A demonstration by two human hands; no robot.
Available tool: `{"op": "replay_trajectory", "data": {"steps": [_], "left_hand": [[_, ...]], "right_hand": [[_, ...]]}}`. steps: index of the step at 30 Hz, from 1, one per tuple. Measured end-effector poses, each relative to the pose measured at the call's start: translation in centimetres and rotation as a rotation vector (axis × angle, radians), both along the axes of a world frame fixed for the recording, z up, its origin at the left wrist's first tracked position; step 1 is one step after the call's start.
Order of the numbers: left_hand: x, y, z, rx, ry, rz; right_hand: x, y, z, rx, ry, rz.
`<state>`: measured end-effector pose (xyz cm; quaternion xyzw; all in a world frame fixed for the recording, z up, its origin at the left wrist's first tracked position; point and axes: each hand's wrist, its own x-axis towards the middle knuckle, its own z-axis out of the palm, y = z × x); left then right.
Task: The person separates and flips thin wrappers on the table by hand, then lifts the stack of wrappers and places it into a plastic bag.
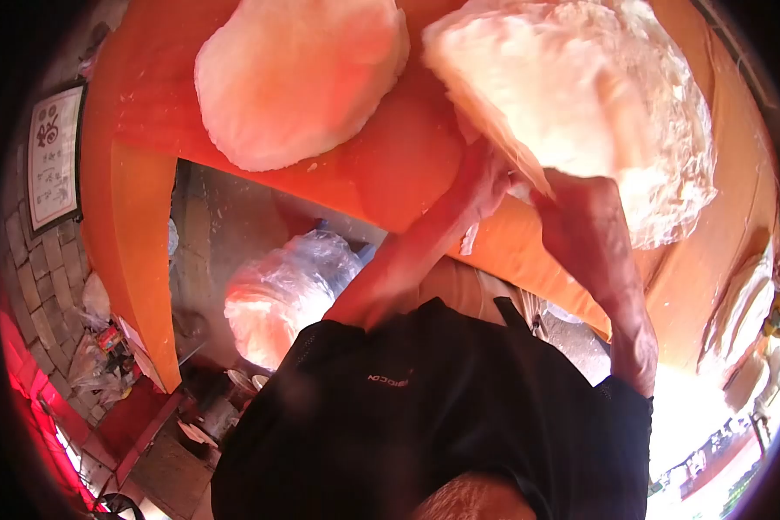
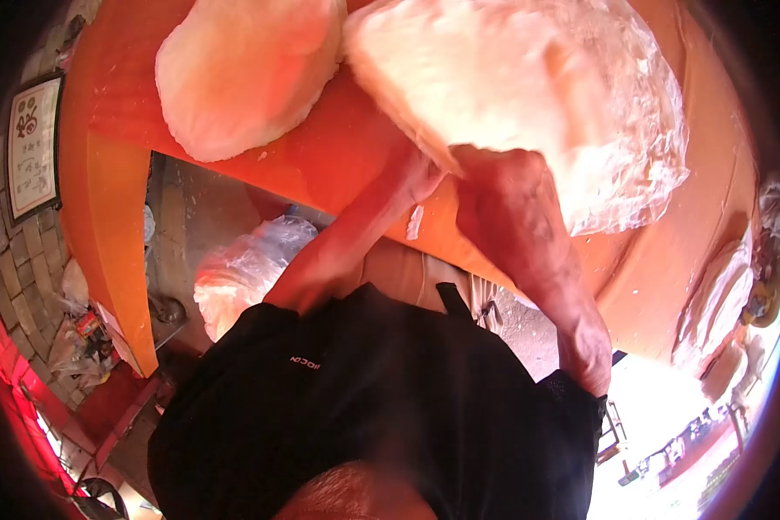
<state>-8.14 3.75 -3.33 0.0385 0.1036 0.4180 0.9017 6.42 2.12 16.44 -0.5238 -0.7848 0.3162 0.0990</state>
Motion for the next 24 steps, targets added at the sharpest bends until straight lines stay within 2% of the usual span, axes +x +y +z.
{"op": "replay_trajectory", "data": {"steps": [1,3,4,5,8,10,11,12,15,16,18,20,21,22,24], "left_hand": [[-0.9,0.7,-4.6,0.109,-0.223,-0.115],[-1.4,0.5,-3.8,0.089,-0.119,-0.038],[-0.5,-0.6,1.7,-0.044,0.2,0.154],[0.0,-1.1,5.0,-0.178,0.515,0.343],[-0.3,-0.4,6.2,-0.061,0.311,0.399],[-0.5,-1.0,6.2,-0.03,0.033,0.338],[-0.6,-1.3,6.0,-0.009,-0.102,0.307],[-0.5,-1.6,5.9,-0.067,-0.007,0.343],[-3.4,-1.3,5.8,-0.07,-0.164,0.188],[-5.0,-0.8,8.9,-0.15,0.057,0.238],[-9.1,1.0,7.4,-0.023,0.083,0.366],[-13.7,1.9,9.2,0.034,0.498,0.588],[-16.3,2.2,12.3,0.025,0.903,0.735],[-19.3,2.4,14.4,0.14,0.666,0.73],[-26.2,3.3,16.3,0.197,0.442,0.682]], "right_hand": [[0.7,-0.4,1.6,-0.059,0.153,-0.132],[3.1,-1.2,4.1,-0.192,0.468,-0.383],[4.6,-1.5,4.9,-0.213,0.535,-0.461],[6.3,-1.5,5.4,-0.212,0.572,-0.521],[10.5,-1.3,6.1,-0.203,0.621,-0.647],[11.9,-1.1,6.0,-0.19,0.63,-0.696],[12.3,-0.4,6.3,-0.173,0.636,-0.699],[12.8,0.4,6.6,-0.152,0.645,-0.713],[12.7,4.9,7.2,-0.084,0.679,-0.693],[12.4,6.7,7.6,-0.061,0.698,-0.674],[11.0,10.7,8.1,-0.035,0.751,-0.618],[8.6,14.8,8.2,-0.033,0.828,-0.545],[7.0,16.9,8.0,-0.042,0.872,-0.502],[5.1,18.9,7.5,-0.058,0.921,-0.449],[0.4,22.4,5.7,-0.113,1.016,-0.332]]}}
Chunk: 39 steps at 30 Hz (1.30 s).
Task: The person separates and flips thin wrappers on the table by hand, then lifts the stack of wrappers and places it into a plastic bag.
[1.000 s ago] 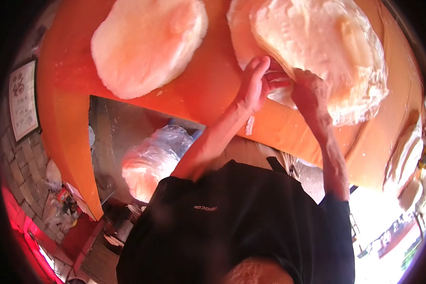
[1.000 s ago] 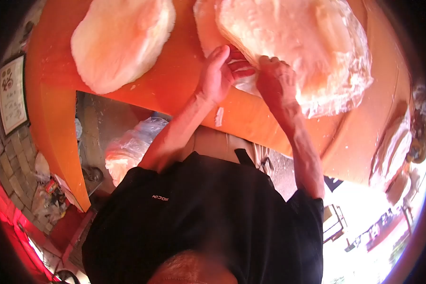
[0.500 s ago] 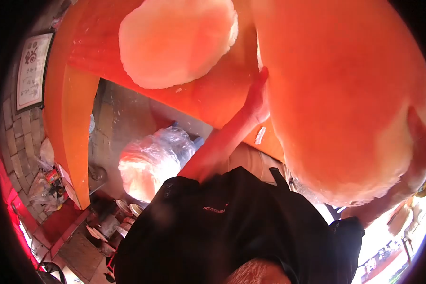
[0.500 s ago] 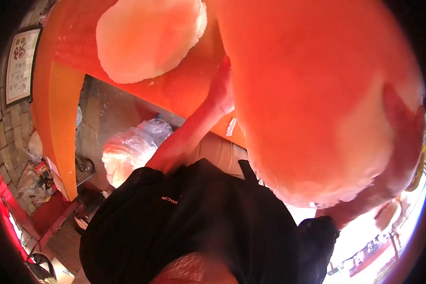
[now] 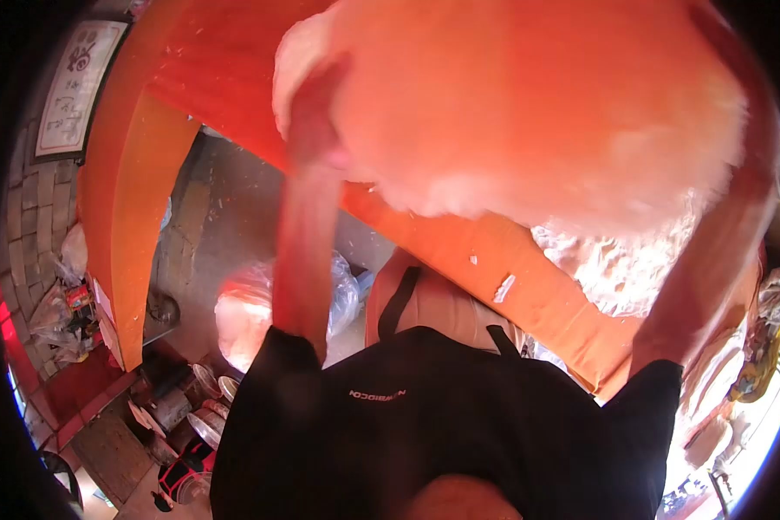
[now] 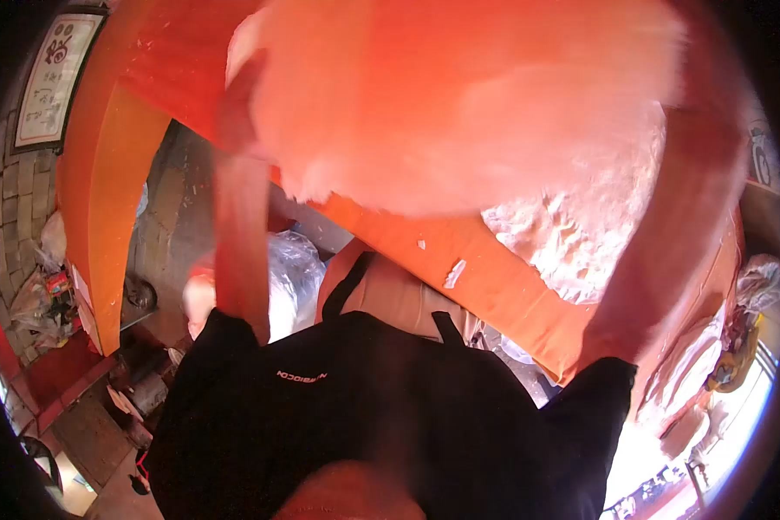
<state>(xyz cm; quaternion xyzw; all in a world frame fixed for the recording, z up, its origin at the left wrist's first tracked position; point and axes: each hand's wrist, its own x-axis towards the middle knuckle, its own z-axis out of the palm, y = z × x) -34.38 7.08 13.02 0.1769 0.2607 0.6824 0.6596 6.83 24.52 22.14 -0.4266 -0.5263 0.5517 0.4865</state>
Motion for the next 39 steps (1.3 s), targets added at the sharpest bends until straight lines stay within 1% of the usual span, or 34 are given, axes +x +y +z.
{"op": "replay_trajectory", "data": {"steps": [1,3,4,5,6,8,10,13,14,15,17,18,19,20,21,23,25,26,27,28,29,30,31,33,35,37,39], "left_hand": [[-3.1,0.5,0.1,-0.058,-0.004,-0.021],[-6.0,-0.3,0.6,-0.093,0.311,0.187],[-6.9,-0.5,1.3,-0.109,0.466,0.289],[-9.0,-0.6,-0.5,-0.182,0.54,0.333],[-11.2,-0.7,-3.8,-0.256,0.612,0.374],[-12.9,-1.6,-8.5,-0.411,0.792,0.477],[-13.7,-1.8,-11.3,-0.561,1.005,0.593],[-14.0,-2.5,-10.1,-0.574,1.024,0.63],[-13.5,-2.8,-9.1,-0.477,0.805,0.485],[-13.8,-3.2,-9.6,-0.461,0.73,0.45],[-14.0,-2.3,-12.1,-0.42,0.542,0.341],[-12.8,-1.5,-12.0,-0.511,0.563,0.349],[-12.2,-1.2,-11.7,-0.605,0.596,0.36],[-13.7,-1.1,-12.6,-0.655,0.713,0.335],[-14.7,-1.1,-13.3,-0.701,0.836,0.321],[-13.0,-1.7,-12.0,-0.547,0.737,0.362],[-11.3,-2.8,-10.2,-0.434,0.598,0.403],[-11.4,-4.0,-10.5,-0.49,0.625,0.504],[-11.7,-5.6,-11.2,-0.548,0.654,0.607],[-11.2,-7.3,-12.0,-0.588,0.72,0.628],[-10.6,-9.2,-13.0,-0.627,0.789,0.649],[-10.0,-11.8,-14.2,-0.611,0.83,0.552],[-8.9,-13.4,-15.0,-0.594,0.868,0.454],[-1.0,-14.2,-13.4,-0.642,0.935,0.341],[3.9,-15.2,-13.4,-0.523,0.921,0.015],[9.8,-14.1,-11.1,-0.362,0.948,-0.252],[13.3,-12.8,-10.6,-0.289,0.982,-0.437]], "right_hand": [[-2.9,1.3,-1.6,0.008,0.044,0.07],[-9.2,1.3,-6.2,0.028,0.03,0.19],[-11.9,-0.2,-8.8,0.046,-0.056,0.222],[-14.7,-1.8,-11.4,0.067,-0.143,0.254],[-15.6,-1.4,-19.1,-0.022,-0.103,0.32],[-16.8,-2.6,-23.5,-0.244,-0.066,0.308],[-18.5,-5.9,-19.9,-0.5,-0.076,0.137],[-16.7,-5.0,-20.2,0.011,-0.679,-0.109],[-16.1,-4.5,-20.0,0.083,-0.739,-0.055],[-17.2,-3.2,-24.5,0.031,-0.571,-0.045],[-20.3,-5.0,-23.4,-0.11,-0.811,-0.156],[-21.9,-5.9,-22.7,-0.191,-0.925,-0.199],[-21.4,-5.7,-24.5,0.009,-0.969,-0.141],[-20.9,-5.5,-26.4,0.213,-1.012,-0.094],[-20.5,-5.4,-24.8,0.145,-0.779,-0.145],[-16.8,-6.7,-22.6,0.012,-0.69,-0.053],[-11.5,-9.8,-20.6,0.158,-0.752,-0.06],[-8.3,-11.9,-19.5,0.37,-0.855,-0.117],[-5.1,-13.8,-19.4,0.327,-1.08,-0.171],[-1.6,-15.5,-19.6,0.393,-1.227,-0.175],[1.9,-17.0,-20.7,0.311,-1.3,-0.13],[4.1,-18.1,-21.3,0.329,-1.329,-0.163],[5.4,-18.8,-21.1,0.276,-1.427,-0.151],[5.8,-18.9,-20.8,0.319,-1.436,-0.135],[5.5,-18.3,-20.4,0.332,-1.448,-0.069],[5.8,-18.1,-20.8,0.383,-1.461,-0.04],[6.7,-17.9,-21.9,0.476,-1.478,-0.052]]}}
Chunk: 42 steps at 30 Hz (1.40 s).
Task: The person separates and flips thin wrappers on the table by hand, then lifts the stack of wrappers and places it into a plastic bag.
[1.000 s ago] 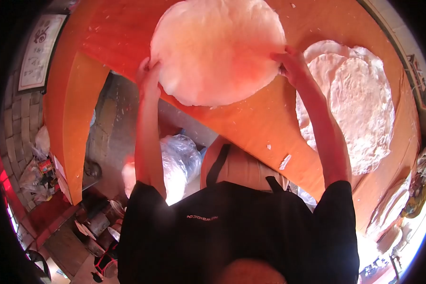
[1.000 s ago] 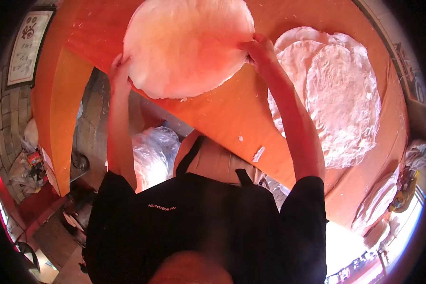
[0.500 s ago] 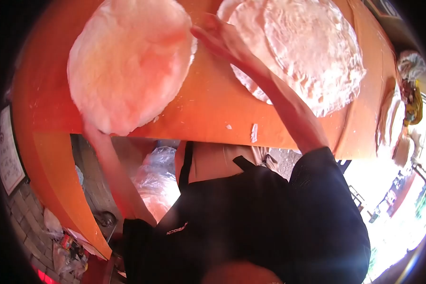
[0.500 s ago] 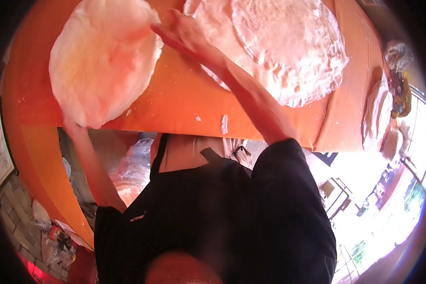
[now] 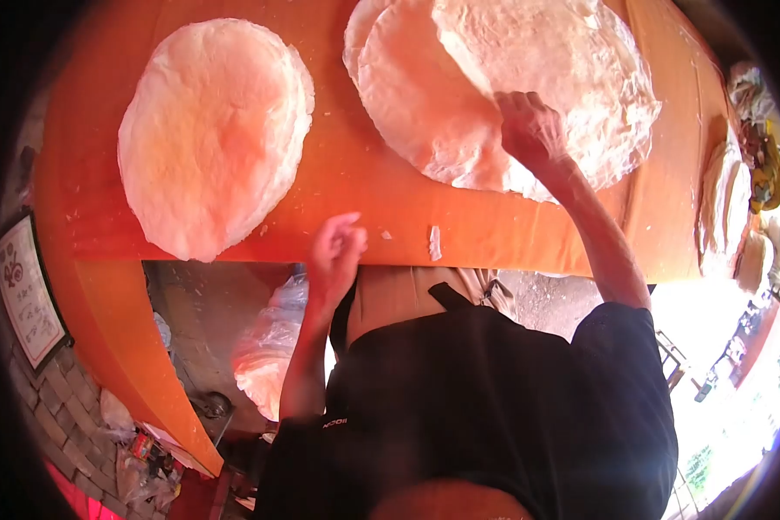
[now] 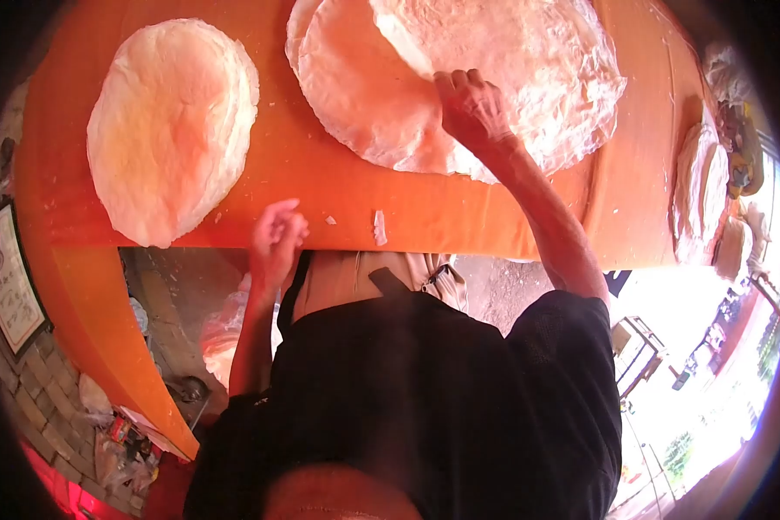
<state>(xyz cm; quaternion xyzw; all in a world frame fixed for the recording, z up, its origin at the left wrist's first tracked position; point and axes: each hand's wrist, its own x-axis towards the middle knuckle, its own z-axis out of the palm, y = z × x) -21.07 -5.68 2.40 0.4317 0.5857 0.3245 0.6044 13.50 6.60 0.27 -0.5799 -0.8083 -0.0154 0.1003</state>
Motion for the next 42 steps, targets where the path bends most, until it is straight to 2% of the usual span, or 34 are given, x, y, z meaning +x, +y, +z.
{"op": "replay_trajectory", "data": {"steps": [3,6,7,8,9,10,11,12,14,15,19,21,25,28,29,32,35,38,40,42], "left_hand": [[4.2,2.1,0.0,0.092,-0.069,-0.057],[7.5,4.6,2.4,-0.078,-0.165,-0.039],[8.1,5.1,1.4,-0.076,-0.231,-0.056],[8.4,5.9,0.8,-0.119,-0.295,-0.049],[8.7,6.5,0.6,-0.17,-0.36,-0.042],[9.3,6.9,0.3,-0.223,-0.429,-0.035],[9.8,7.8,0.4,-0.294,-0.49,-0.031],[10.5,8.2,0.5,-0.285,-0.559,-0.008],[12.3,9.0,0.6,-0.26,-0.69,0.032],[12.8,9.4,0.5,-0.295,-0.784,0.013],[13.4,9.3,0.6,-0.22,-0.952,0.206],[12.8,8.8,-0.9,-0.24,-0.906,0.26],[12.5,8.1,-1.9,-0.166,-0.794,0.23],[12.5,8.5,-1.4,-0.139,-0.917,0.103],[12.6,8.7,-1.2,-0.127,-0.879,0.101],[13.1,8.9,-0.8,-0.085,-0.772,0.091],[13.4,8.8,-1.1,-0.045,-0.705,0.092],[13.5,8.7,-1.1,-0.05,-0.657,0.121],[13.0,8.6,-2.4,-0.066,-0.596,0.116],[12.5,8.6,-3.9,-0.054,-0.408,0.093]], "right_hand": [[1.1,0.6,0.7,0.075,0.092,-0.055],[1.9,1.6,0.1,0.064,0.026,0.183],[2.8,2.3,-0.1,-0.044,-0.083,0.159],[4.8,3.5,-0.1,0.138,-0.047,0.149],[5.0,3.9,4.4,0.279,0.016,0.104],[5.6,4.1,7.9,0.223,-0.036,-0.028],[4.5,3.6,12.3,0.358,0.127,-0.053],[3.4,2.6,15.3,0.384,0.128,-0.056],[2.0,0.2,15.4,0.32,0.003,0.119],[0.9,-1.3,14.3,0.218,0.092,0.141],[-1.7,-6.2,8.3,-0.146,0.32,0.105],[-1.5,-7.5,6.6,-0.257,0.333,0.087],[-2.3,-6.9,6.5,-0.463,0.663,-0.036],[-4.2,-6.1,5.6,-0.436,0.827,-0.167],[-4.2,-5.8,5.5,-0.416,0.734,-0.134],[-4.0,-5.7,4.6,-0.547,0.897,-0.208],[-3.5,-5.4,4.4,-0.543,1.026,-0.275],[-4.7,-5.3,4.0,-0.245,0.797,-0.195],[-5.1,-5.2,3.9,-0.223,0.724,-0.097],[-5.1,-5.3,2.9,-0.187,0.679,-0.019]]}}
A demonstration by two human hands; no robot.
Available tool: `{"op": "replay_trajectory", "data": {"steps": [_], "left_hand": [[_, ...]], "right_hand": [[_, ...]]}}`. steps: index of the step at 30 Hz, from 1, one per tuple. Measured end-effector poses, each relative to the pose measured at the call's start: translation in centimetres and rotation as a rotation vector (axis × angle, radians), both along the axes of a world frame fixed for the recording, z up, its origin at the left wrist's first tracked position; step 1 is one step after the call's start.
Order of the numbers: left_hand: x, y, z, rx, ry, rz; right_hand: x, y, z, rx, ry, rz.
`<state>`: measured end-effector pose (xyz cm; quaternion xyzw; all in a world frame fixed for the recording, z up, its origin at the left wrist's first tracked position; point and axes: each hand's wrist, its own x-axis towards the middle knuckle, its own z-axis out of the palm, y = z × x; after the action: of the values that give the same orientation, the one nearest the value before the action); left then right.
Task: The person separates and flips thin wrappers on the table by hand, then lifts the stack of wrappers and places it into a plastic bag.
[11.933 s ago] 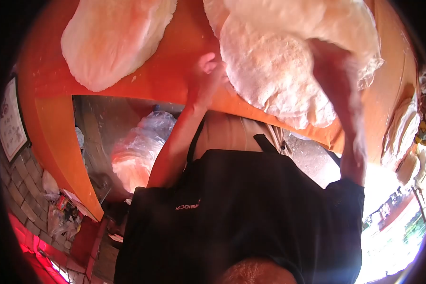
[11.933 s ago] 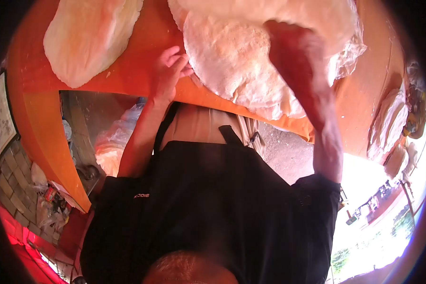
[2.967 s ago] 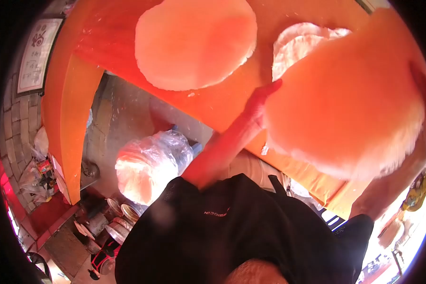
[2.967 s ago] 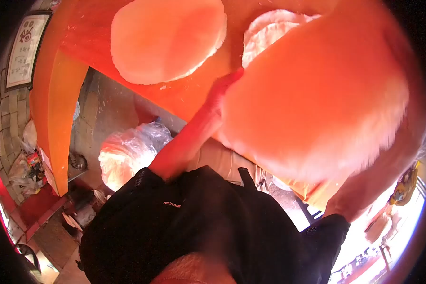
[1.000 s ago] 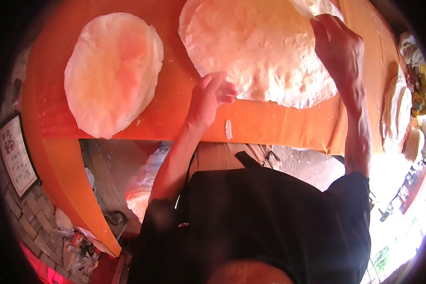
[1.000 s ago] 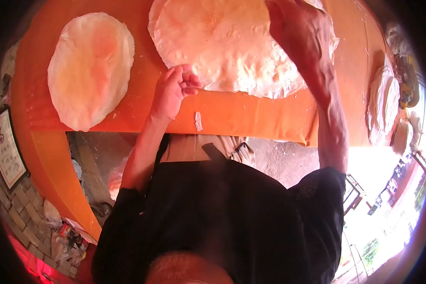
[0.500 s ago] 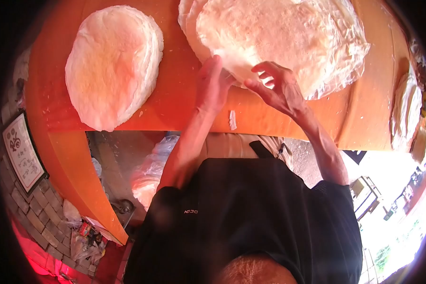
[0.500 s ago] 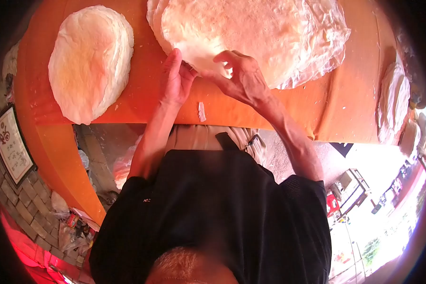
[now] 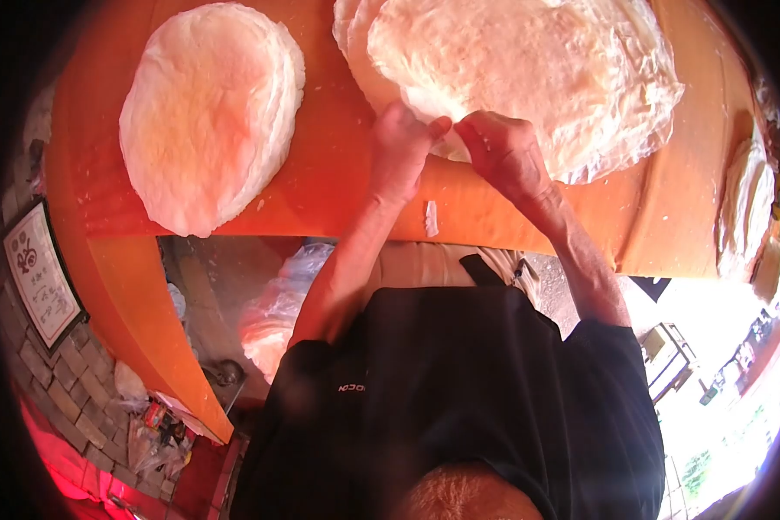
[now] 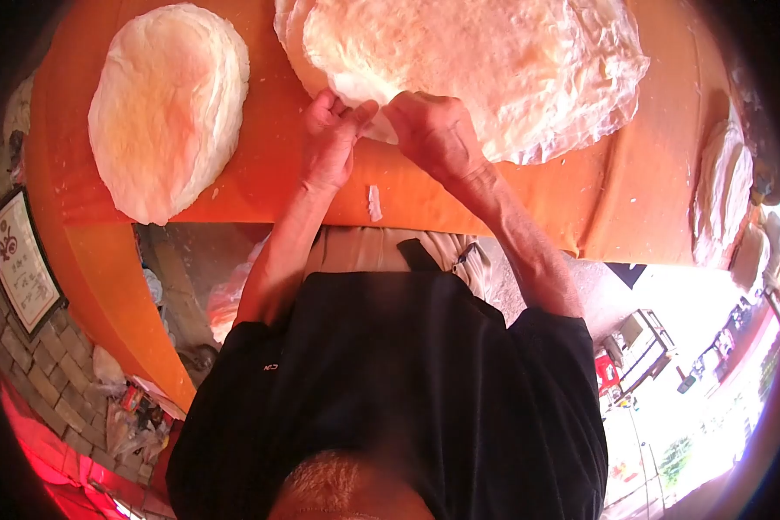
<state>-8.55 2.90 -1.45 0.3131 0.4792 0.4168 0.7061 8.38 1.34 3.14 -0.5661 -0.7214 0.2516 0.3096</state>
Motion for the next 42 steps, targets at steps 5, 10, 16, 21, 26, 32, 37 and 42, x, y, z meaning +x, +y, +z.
{"op": "replay_trajectory", "data": {"steps": [5,10,16,21,26,32,37,42], "left_hand": [[-0.3,0.0,0.1,-0.09,0.177,-0.066],[-0.6,-0.8,-0.8,-0.249,-0.335,0.08],[-3.9,-2.1,-1.0,-0.28,-0.309,0.12],[-5.1,-1.7,-0.3,-0.299,-0.228,0.194],[-6.0,-1.8,-0.2,-0.194,-0.152,0.122],[-5.1,-2.8,1.4,-0.193,-0.319,0.216],[-5.7,-3.8,1.3,-0.243,-0.303,0.158],[-5.7,-3.5,1.5,-0.234,-0.29,0.116]], "right_hand": [[-0.4,0.4,-1.2,0.115,-0.005,-0.161],[0.7,1.1,-1.0,-0.031,-0.188,-0.102],[15.8,6.4,7.4,0.171,-0.34,-0.547],[21.7,9.0,15.4,0.294,-0.385,-0.599],[11.5,5.6,16.8,0.118,-0.927,-0.415],[-1.2,1.5,0.2,-0.003,-0.233,0.203],[-3.1,1.5,2.5,-0.027,-0.185,0.158],[-5.4,-1.5,0.6,0.065,-0.022,0.217]]}}
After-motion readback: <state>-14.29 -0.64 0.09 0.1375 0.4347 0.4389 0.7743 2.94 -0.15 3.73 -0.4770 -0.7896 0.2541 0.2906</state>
